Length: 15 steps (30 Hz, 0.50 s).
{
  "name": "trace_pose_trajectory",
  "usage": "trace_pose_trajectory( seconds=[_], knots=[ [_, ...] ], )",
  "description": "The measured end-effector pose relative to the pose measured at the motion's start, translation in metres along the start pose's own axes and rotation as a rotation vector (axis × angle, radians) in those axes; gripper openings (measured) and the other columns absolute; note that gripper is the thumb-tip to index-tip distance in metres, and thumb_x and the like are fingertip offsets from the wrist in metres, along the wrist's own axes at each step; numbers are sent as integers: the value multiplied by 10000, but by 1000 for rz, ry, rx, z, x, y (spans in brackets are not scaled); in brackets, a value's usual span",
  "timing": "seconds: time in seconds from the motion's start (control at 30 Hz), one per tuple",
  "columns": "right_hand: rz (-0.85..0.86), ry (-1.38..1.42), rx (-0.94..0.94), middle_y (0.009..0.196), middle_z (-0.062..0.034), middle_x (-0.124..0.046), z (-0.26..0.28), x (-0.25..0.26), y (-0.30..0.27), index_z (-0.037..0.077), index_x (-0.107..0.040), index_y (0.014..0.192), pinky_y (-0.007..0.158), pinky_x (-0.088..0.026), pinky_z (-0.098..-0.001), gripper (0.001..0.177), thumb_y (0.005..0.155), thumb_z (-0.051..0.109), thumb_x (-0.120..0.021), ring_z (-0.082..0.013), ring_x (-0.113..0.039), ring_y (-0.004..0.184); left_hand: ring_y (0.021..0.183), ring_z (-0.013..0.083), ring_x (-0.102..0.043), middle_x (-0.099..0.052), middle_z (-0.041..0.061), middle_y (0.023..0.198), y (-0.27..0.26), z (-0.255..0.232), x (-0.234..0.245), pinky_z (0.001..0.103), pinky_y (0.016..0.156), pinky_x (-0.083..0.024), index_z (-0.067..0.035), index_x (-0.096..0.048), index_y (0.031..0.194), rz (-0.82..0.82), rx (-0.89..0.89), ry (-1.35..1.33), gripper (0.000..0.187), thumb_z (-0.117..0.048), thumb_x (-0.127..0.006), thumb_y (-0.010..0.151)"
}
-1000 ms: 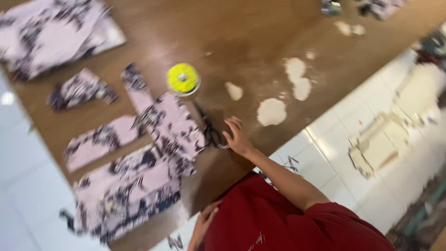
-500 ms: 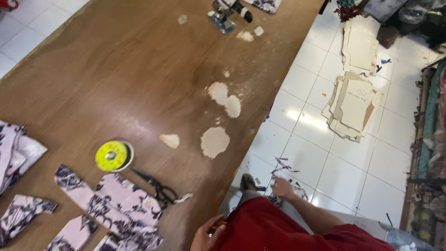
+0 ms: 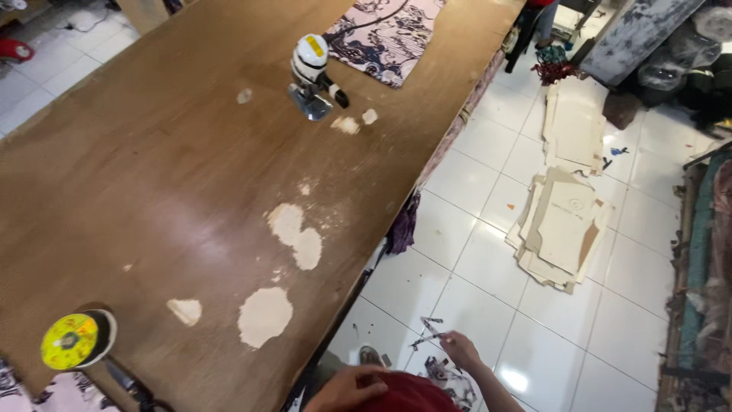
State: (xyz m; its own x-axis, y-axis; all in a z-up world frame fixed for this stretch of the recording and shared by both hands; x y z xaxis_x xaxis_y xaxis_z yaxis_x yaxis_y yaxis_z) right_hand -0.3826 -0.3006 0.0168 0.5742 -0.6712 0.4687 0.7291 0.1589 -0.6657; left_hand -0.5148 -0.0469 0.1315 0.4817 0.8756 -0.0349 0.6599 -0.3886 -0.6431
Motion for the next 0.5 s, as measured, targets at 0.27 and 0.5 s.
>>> trace_pose_trajectory(
  seconds=[0.27, 0.5],
  knots=[
    [60, 79, 303, 1081, -121, -765, 60, 5, 85, 102, -651, 1235, 893, -579, -359, 371, 949, 338, -657, -247, -742, 1035, 834, 130, -618, -709, 35, 910, 82, -73, 3, 278, 770, -490, -63, -692, 1331, 121, -97, 55, 473, -345, -691, 952],
    [134, -9, 553, 1077, -111, -760, 208, 59, 140, 94, -656, 1270, 892, -571, -368, 391, 948, 313, -676, -228, -739, 996, 935, 151, -659, -724, 85, 1009, 171, -101, 24, 283, 848, -510, -43, -692, 1324, 190, -225, 118, 456, -351, -676, 987]
  ],
)
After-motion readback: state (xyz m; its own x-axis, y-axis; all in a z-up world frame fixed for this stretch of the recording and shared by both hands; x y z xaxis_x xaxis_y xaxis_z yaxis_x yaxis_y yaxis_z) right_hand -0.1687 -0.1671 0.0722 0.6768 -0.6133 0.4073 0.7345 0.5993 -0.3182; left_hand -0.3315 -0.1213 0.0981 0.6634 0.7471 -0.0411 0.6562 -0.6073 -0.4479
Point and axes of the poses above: each hand's wrist, its own y-axis towards the middle knuckle, its own x-axis out of the back of the hand, z = x × y, the point moved 9 cm from there along y, towards the middle knuckle
